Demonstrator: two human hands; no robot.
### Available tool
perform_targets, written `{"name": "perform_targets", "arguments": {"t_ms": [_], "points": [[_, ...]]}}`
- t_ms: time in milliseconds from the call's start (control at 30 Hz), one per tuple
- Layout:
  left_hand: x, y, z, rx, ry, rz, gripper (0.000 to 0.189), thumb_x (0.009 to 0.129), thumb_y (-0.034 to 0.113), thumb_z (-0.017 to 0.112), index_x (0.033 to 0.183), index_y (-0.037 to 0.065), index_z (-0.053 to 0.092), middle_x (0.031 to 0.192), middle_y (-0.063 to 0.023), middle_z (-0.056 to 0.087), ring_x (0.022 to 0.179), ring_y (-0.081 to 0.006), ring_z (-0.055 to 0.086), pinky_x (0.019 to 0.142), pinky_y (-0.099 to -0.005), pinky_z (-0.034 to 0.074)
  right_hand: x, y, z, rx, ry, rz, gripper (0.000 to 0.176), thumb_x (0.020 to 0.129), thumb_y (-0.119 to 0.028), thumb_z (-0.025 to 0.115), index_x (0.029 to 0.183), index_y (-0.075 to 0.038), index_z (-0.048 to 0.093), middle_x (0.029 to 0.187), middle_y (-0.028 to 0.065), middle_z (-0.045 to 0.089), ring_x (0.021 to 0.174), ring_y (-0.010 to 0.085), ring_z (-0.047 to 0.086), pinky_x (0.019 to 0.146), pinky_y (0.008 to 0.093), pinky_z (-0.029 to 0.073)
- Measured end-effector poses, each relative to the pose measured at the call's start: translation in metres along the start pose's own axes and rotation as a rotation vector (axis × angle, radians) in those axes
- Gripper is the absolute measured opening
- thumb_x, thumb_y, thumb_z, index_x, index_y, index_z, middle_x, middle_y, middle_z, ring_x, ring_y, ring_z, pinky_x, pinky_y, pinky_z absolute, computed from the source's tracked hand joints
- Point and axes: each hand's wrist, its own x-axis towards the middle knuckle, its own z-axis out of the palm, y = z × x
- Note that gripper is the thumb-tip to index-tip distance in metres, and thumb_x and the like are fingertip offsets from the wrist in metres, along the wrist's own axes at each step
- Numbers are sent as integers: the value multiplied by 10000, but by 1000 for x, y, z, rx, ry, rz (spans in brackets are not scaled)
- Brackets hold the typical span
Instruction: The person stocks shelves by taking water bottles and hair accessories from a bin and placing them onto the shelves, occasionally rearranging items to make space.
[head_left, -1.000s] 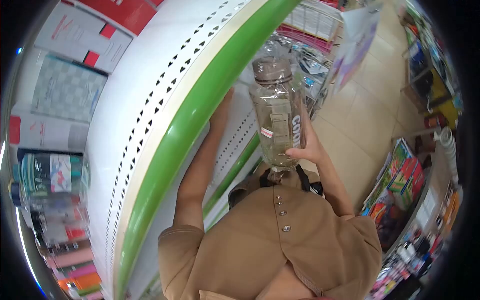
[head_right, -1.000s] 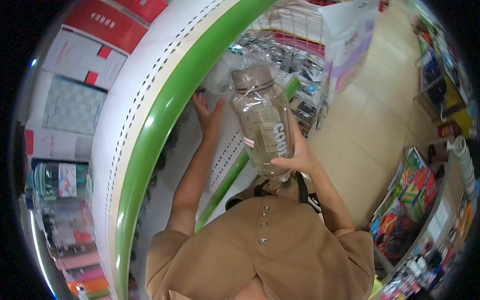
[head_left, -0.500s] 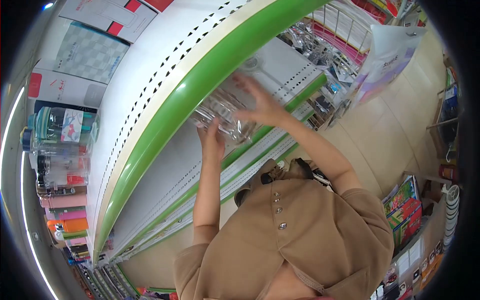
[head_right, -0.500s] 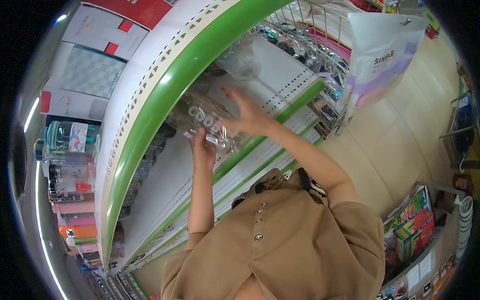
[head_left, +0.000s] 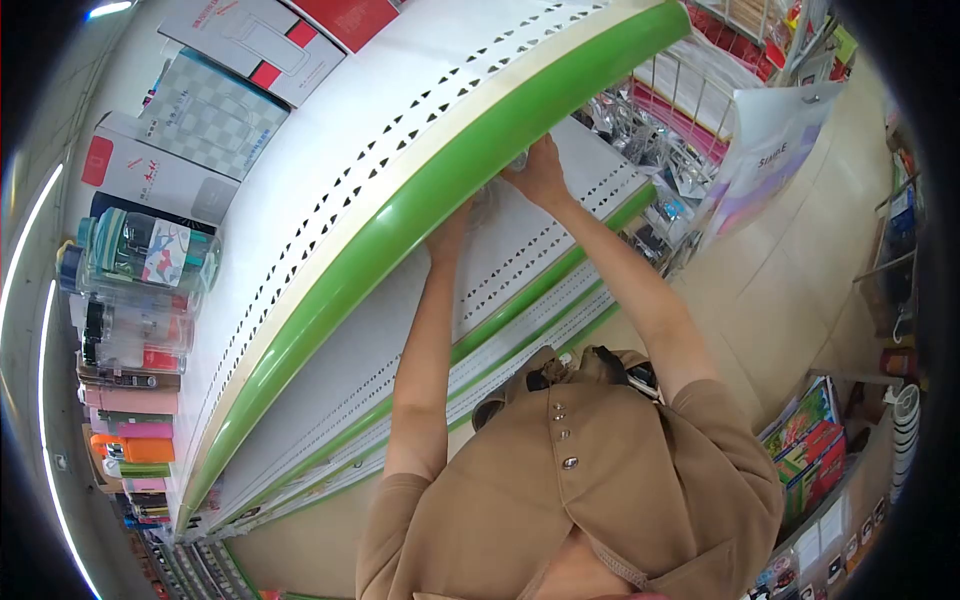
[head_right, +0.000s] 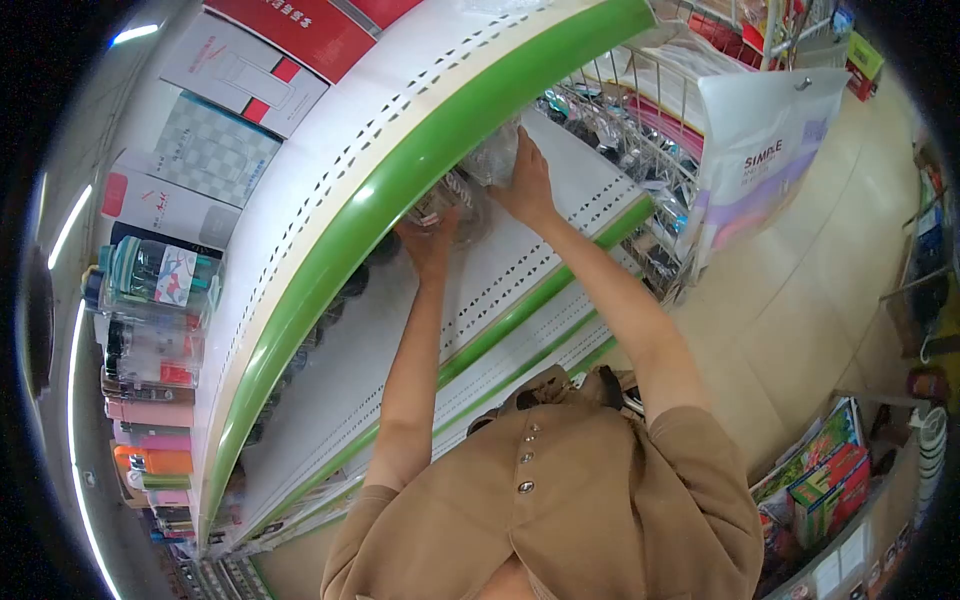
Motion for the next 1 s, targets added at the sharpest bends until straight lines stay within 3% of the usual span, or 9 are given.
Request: {"name": "perform_targets", "arguments": {"t_ms": [33, 67, 133, 267, 367, 433, 667, 733, 1000], "points": [[-2, -7, 6, 464, 100, 394, 855, 598, 230, 822, 1258, -10, 336, 1221, -166, 430, 1110, -243, 425, 929, -341, 367, 1, 7, 5, 14, -6, -21, 1026, 574, -183, 760, 1353, 36, 130, 1292, 247, 327, 1200, 370, 321, 1012, 419, 283], [2, 3, 2, 464, 109, 386, 855, 598, 230, 822, 1258, -10, 336, 1221, -166, 430, 1110, -243, 425, 929, -341, 367, 2, 16, 12, 10, -12, -31, 1026, 574, -183, 760, 1353, 36, 130, 1292, 247, 327, 1200, 370, 321, 1012, 419, 283], [8, 20, -4, -372, -74, -335, 694, 601, 226, 821, 1149, -24, 475, 1121, -141, 518, 1038, -223, 484, 900, -332, 382, 3, 34, 26, -95, -15, -27, 1021, 567, -171, 767, 1341, 41, 136, 1289, 242, 324, 1198, 368, 320, 1005, 423, 293], [14, 9, 15, -521, 76, -288, 503, 645, 214, 793, 1037, -13, 574, 1015, -100, 587, 951, -207, 538, 865, -328, 402, 7, 47, 34, -104, -108, 15, 989, 571, -160, 766, 1328, 23, 158, 1271, 232, 330, 1188, 375, 322, 995, 428, 304], [17, 2, 19, -456, -95, -379, 403, 687, 219, 760, 995, 7, 609, 979, -82, 610, 923, -199, 556, 838, -326, 413, 5, 46, 35, -41, -128, 78, 972, 567, -138, 768, 1320, 4, 170, 1241, 228, 342, 1168, 387, 329, 986, 435, 313], [17, 3, 20, -204, -43, -198, 318, 716, 221, 733, 945, 23, 636, 924, -73, 632, 881, -209, 575, 819, -335, 420, 5, 43, 34, -94, -128, 62, 979, 570, -119, 765, 1329, -8, 155, 1223, 231, 348, 1151, 399, 336, 979, 444, 318], [-4, 25, 2, -324, -74, -364, 661, 652, 276, 773, 1183, 16, 478, 1147, -155, 526, 1025, -268, 514, 844, -350, 412, -4, 22, 4, -64, -97, -119, 1006, 589, -102, 749, 1353, -2, 103, 1265, 243, 318, 1183, 391, 318, 994, 435, 308], [-11, 65, -31, -164, -100, -649, 855, 631, 231, 777, 1306, 25, 294, 1277, -169, 390, 1125, -297, 446, 895, -354, 395, -20, -26, -36, -4, -84, -21, 933, 634, -86, 713, 1356, 4, 130, 1268, 236, 327, 1169, 376, 348, 993, 419, 315], [-144, 102, -120, -341, 46, -583, 680, 694, 15, 642, 1287, 22, 308, 1244, -148, 403, 1089, -251, 489, 885, -359, 419, -160, -103, -68, 261, -385, -165, 358, 740, -12, 601, 1080, 5, 492, 976, 128, 556, 875, 224, 551, 802, 330, 429]]}}
